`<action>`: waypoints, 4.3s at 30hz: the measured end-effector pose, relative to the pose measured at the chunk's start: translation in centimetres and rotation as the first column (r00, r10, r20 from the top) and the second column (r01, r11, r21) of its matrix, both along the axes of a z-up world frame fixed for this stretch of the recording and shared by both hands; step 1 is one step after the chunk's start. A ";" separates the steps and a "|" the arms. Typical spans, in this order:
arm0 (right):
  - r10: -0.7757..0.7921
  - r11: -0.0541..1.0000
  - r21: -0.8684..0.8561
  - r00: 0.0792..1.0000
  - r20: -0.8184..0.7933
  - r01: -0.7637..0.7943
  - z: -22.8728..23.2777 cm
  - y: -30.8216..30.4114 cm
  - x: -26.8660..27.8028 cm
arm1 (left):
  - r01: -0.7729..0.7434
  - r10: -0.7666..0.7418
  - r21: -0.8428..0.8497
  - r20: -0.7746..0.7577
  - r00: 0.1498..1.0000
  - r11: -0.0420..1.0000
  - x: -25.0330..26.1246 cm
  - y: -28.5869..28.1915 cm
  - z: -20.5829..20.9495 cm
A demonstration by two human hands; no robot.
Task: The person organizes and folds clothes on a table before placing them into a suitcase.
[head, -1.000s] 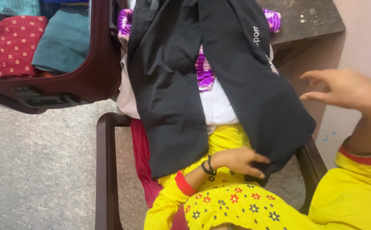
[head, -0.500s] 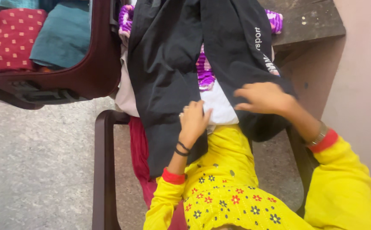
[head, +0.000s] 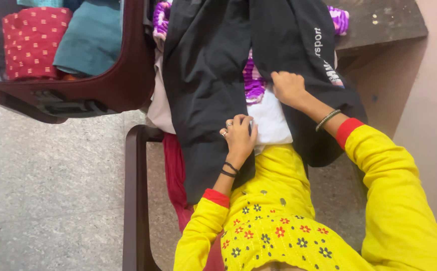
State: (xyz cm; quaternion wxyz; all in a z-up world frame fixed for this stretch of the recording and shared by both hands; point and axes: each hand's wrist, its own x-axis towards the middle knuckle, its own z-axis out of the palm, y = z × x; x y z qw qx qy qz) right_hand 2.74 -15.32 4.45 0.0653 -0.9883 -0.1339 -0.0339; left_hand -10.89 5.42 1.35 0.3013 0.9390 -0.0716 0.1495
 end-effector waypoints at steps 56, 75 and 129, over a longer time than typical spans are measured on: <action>0.466 0.854 -0.181 0.873 -0.146 -0.487 7.2 7.1 -4.2 | -0.112 0.089 -0.246 -0.104 0.991 0.963 22.1 9.6 10.7; 0.500 0.842 -0.072 0.822 -0.272 -0.535 1.5 8.3 -4.2 | -0.394 0.443 0.276 -0.143 0.885 0.876 48.9 11.5 1.7; 0.568 0.713 -0.444 0.818 -0.088 -0.543 -4.0 9.9 -14.2 | 0.190 -0.195 0.179 0.007 0.981 0.965 7.5 2.3 -2.1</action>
